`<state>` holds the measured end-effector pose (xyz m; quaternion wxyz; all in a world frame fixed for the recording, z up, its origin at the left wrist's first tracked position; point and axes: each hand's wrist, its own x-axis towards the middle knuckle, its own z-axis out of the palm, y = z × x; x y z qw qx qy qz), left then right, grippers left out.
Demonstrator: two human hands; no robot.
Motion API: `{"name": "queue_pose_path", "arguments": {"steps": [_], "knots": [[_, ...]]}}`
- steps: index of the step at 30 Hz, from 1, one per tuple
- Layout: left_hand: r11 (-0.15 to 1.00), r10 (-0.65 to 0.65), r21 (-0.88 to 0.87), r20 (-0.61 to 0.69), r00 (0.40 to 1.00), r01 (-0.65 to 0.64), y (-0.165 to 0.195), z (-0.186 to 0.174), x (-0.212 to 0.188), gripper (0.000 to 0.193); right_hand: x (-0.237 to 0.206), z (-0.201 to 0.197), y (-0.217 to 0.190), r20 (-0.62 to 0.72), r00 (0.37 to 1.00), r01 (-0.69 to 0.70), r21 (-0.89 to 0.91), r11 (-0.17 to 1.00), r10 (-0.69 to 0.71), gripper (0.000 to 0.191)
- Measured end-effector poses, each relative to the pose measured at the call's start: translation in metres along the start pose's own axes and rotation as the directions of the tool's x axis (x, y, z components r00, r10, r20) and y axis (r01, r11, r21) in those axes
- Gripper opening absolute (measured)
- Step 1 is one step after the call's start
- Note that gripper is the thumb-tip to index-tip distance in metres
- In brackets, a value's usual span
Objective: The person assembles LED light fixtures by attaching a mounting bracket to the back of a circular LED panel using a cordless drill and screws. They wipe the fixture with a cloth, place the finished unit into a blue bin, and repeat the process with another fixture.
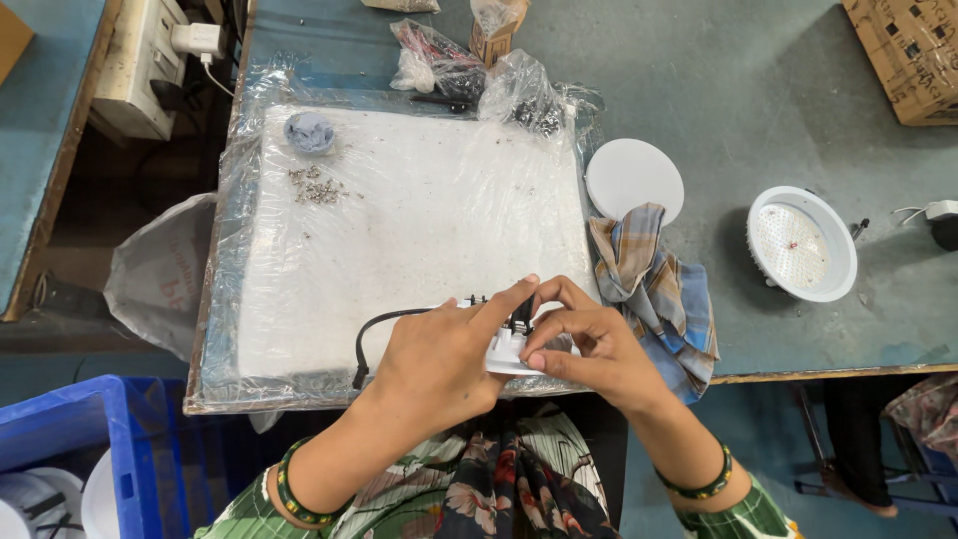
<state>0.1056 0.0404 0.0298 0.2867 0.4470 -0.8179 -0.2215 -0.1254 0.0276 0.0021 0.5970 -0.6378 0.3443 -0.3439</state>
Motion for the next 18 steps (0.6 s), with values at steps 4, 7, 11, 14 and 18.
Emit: {"name": "queue_pose_path", "arguments": {"steps": [4,7,11,14,18], "knots": [[0.999,-0.037,-0.010,0.049,0.998,0.038,0.000,-0.001,0.001,0.086,0.006,-0.005,-0.010,0.061,0.998,-0.028,-0.052,0.998,0.031,0.015],[1.000,-0.001,-0.010,0.001,1.000,0.001,-0.001,-0.002,0.001,0.084,0.013,-0.009,-0.019,0.109,0.993,-0.027,-0.104,0.994,0.039,0.015],[1.000,-0.001,-0.014,-0.028,1.000,0.001,-0.002,-0.004,0.004,0.081,0.022,-0.008,-0.023,0.099,0.992,-0.065,-0.171,0.983,0.082,0.017],[1.000,-0.027,-0.011,-0.009,1.000,0.027,-0.005,-0.006,0.005,0.081,0.027,-0.007,-0.020,0.100,0.992,-0.059,-0.163,0.985,0.076,0.018],[1.000,-0.018,-0.020,-0.029,0.999,0.017,-0.008,-0.007,0.004,0.079,0.033,-0.012,-0.008,0.123,0.972,-0.201,-0.003,0.980,0.200,0.027]]}}
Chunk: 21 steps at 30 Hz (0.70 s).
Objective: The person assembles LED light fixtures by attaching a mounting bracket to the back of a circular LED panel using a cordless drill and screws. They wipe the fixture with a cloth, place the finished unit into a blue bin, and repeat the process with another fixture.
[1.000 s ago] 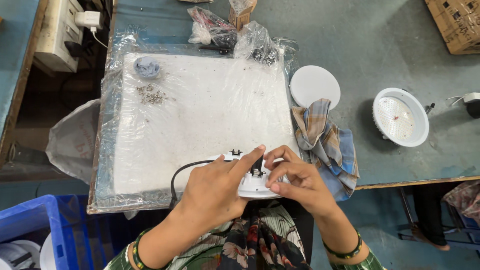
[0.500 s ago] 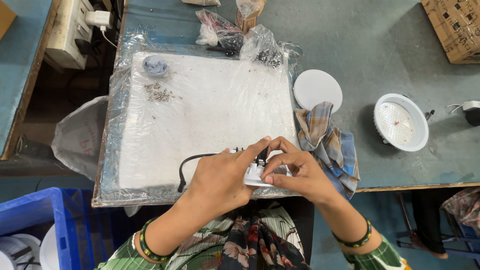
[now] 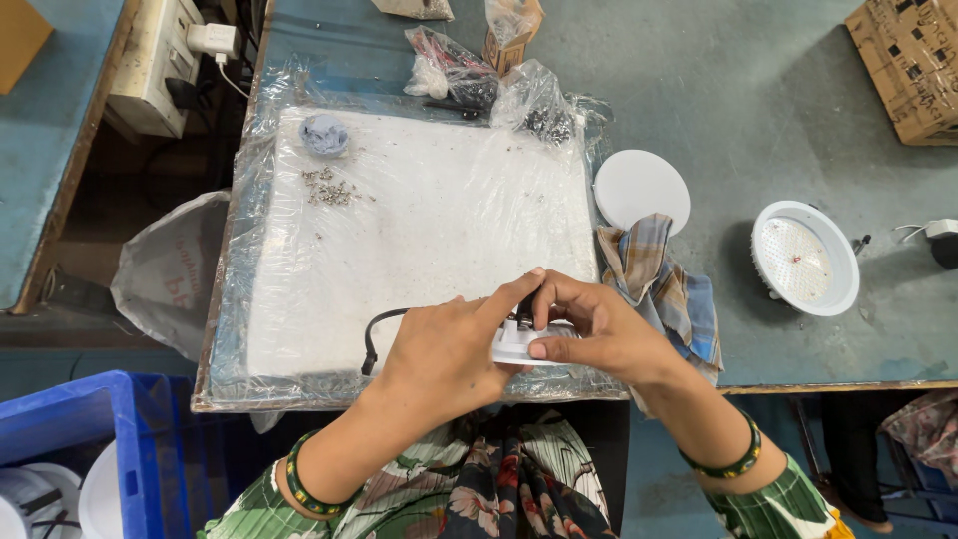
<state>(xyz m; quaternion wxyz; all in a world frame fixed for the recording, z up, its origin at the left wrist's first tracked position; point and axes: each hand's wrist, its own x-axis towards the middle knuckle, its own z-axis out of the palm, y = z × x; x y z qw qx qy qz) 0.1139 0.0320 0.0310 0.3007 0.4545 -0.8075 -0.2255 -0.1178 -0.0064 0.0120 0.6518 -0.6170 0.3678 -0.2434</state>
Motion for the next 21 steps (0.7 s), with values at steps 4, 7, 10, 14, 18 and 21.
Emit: {"name": "queue_pose_path", "arguments": {"steps": [4,7,10,14,18,21], "knots": [[0.997,-0.068,-0.020,0.054,0.996,0.069,-0.005,-0.001,0.000,0.079,0.008,-0.008,0.010,0.029,0.999,-0.034,0.013,0.999,0.034,0.031],[0.999,-0.018,-0.029,-0.066,0.998,0.016,-0.009,-0.004,-0.001,0.076,0.019,-0.017,0.010,0.133,0.990,0.045,0.073,0.996,-0.055,0.030],[0.994,-0.094,-0.066,-0.026,0.995,0.093,-0.013,-0.008,-0.001,0.083,0.048,-0.036,-0.003,-0.050,0.991,0.125,0.044,0.991,-0.123,0.036],[0.985,-0.163,-0.045,0.043,0.986,0.165,-0.018,-0.012,0.000,0.088,0.117,-0.069,-0.049,-0.442,0.783,0.433,-0.116,0.894,-0.437,0.070],[0.969,-0.226,-0.081,0.101,0.969,0.235,-0.020,-0.015,0.004,0.095,0.202,-0.099,-0.130,-0.423,0.425,0.514,-0.615,0.598,-0.800,0.099],[0.962,-0.247,-0.090,0.100,0.964,0.256,-0.019,-0.017,0.004,0.096,0.232,-0.111,-0.186,-0.500,0.502,0.489,-0.509,0.708,-0.706,0.089]]}}
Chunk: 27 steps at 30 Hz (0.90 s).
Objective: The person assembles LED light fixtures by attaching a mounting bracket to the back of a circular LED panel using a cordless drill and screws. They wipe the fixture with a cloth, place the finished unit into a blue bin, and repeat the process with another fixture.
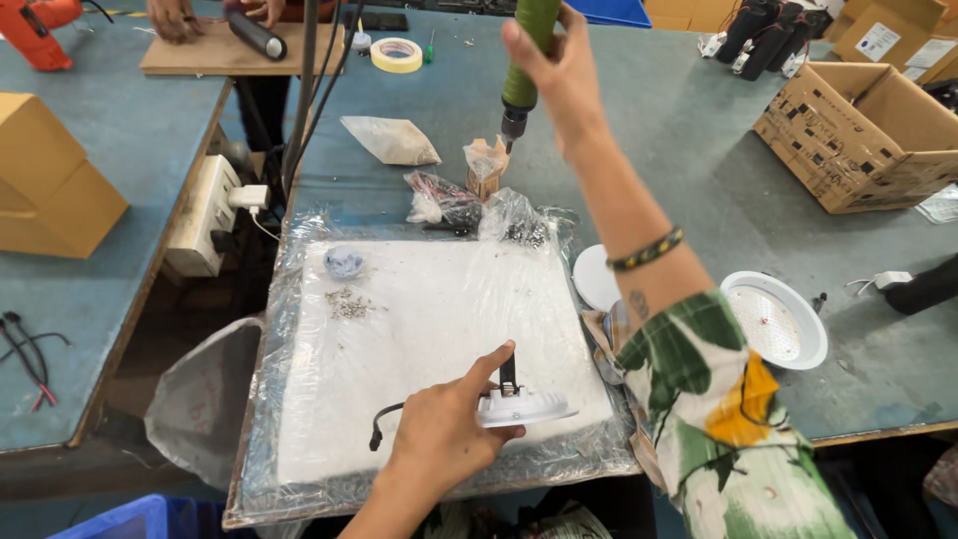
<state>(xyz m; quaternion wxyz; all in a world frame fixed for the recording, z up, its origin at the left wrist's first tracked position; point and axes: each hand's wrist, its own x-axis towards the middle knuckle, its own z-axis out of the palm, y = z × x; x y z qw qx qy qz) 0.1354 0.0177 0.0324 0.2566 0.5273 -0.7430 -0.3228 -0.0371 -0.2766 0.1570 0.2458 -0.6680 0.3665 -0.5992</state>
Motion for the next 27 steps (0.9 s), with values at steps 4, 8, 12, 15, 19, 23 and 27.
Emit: {"name": "queue_pose_path", "arguments": {"steps": [4,8,12,15,19,23,27], "knots": [[1.000,0.008,0.016,-0.017,1.000,-0.008,0.000,0.001,-0.003,0.092,-0.001,-0.009,-0.018,0.171,0.985,0.023,0.021,1.000,-0.026,0.062],[0.999,0.048,0.024,-0.053,0.997,-0.046,0.000,0.005,-0.004,0.090,-0.080,-0.035,-0.044,0.348,0.937,-0.177,0.363,0.915,0.043,0.032],[0.998,0.048,0.046,-0.026,0.999,-0.046,0.003,0.007,-0.002,0.090,-0.176,-0.061,-0.075,0.385,0.923,-0.297,0.700,0.650,0.006,0.015],[0.996,0.060,0.067,-0.029,0.998,-0.058,0.008,0.008,-0.003,0.087,-0.214,-0.068,-0.090,0.320,0.948,-0.253,0.764,0.594,-0.007,0.015],[0.989,0.142,0.062,-0.079,0.987,-0.137,0.011,0.009,-0.005,0.087,-0.236,-0.076,-0.099,0.356,0.932,-0.245,0.754,0.609,-0.065,0.019],[0.987,0.148,0.069,-0.085,0.985,-0.143,0.011,0.011,-0.006,0.087,-0.243,-0.080,-0.098,0.357,0.925,-0.216,0.774,0.596,-0.128,0.017],[0.988,0.133,0.084,-0.085,0.987,-0.126,0.012,0.015,-0.006,0.088,-0.247,-0.079,-0.100,0.371,0.914,-0.209,0.777,0.594,-0.163,0.016]]}}
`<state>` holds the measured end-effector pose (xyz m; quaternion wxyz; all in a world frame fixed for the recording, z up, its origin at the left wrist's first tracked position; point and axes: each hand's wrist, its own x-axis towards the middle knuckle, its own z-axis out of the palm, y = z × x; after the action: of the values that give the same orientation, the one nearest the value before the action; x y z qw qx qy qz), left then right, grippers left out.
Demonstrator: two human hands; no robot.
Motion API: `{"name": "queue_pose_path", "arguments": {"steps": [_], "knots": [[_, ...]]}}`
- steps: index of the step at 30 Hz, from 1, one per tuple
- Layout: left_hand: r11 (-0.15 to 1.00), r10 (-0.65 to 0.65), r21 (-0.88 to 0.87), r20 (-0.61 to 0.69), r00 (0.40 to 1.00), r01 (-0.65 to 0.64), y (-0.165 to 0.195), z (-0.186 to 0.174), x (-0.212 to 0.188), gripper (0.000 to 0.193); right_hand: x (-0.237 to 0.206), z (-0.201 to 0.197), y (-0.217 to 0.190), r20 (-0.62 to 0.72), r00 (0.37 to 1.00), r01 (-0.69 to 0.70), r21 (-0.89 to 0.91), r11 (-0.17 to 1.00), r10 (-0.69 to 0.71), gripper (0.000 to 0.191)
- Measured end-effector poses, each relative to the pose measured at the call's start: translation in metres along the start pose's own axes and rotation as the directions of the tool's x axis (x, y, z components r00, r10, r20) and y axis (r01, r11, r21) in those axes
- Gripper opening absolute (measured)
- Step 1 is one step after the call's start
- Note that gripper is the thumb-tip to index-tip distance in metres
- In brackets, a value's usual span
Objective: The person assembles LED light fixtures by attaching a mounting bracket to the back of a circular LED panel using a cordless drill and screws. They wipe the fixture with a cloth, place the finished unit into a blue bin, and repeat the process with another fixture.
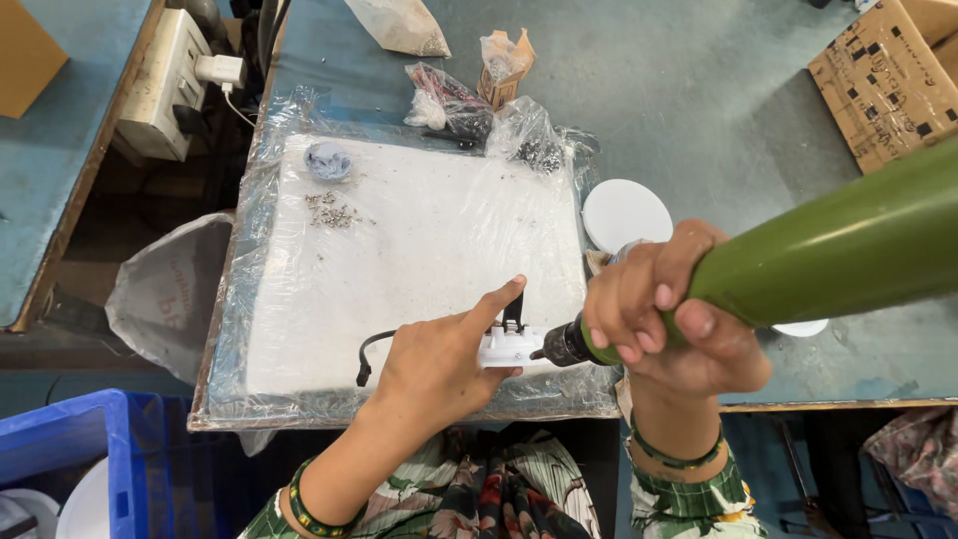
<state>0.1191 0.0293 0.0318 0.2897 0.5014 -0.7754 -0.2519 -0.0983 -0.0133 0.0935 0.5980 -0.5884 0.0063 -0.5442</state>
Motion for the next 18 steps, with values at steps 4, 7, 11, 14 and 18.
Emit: {"name": "queue_pose_path", "arguments": {"steps": [4,7,11,14,18], "knots": [[1.000,0.019,0.015,0.000,1.000,-0.019,0.003,0.003,-0.001,0.088,-0.002,0.005,0.001,-0.022,1.000,0.004,-0.011,1.000,-0.004,0.016],[1.000,0.021,0.014,-0.014,1.000,-0.021,0.003,0.003,0.000,0.087,-0.003,0.007,0.001,-0.044,0.999,0.003,-0.010,1.000,-0.004,0.016],[1.000,0.013,0.011,-0.013,1.000,-0.013,0.002,0.004,0.000,0.088,-0.004,0.007,0.002,-0.056,0.998,0.010,-0.031,0.999,-0.012,0.016],[1.000,0.010,0.018,-0.005,1.000,-0.010,0.002,0.006,-0.001,0.090,-0.005,0.009,0.004,-0.071,0.997,0.017,-0.026,1.000,-0.018,0.016],[1.000,0.021,0.010,-0.016,1.000,-0.021,0.003,0.007,-0.002,0.090,-0.006,0.012,0.006,-0.099,0.995,0.005,-0.038,0.999,-0.008,0.017]]}}
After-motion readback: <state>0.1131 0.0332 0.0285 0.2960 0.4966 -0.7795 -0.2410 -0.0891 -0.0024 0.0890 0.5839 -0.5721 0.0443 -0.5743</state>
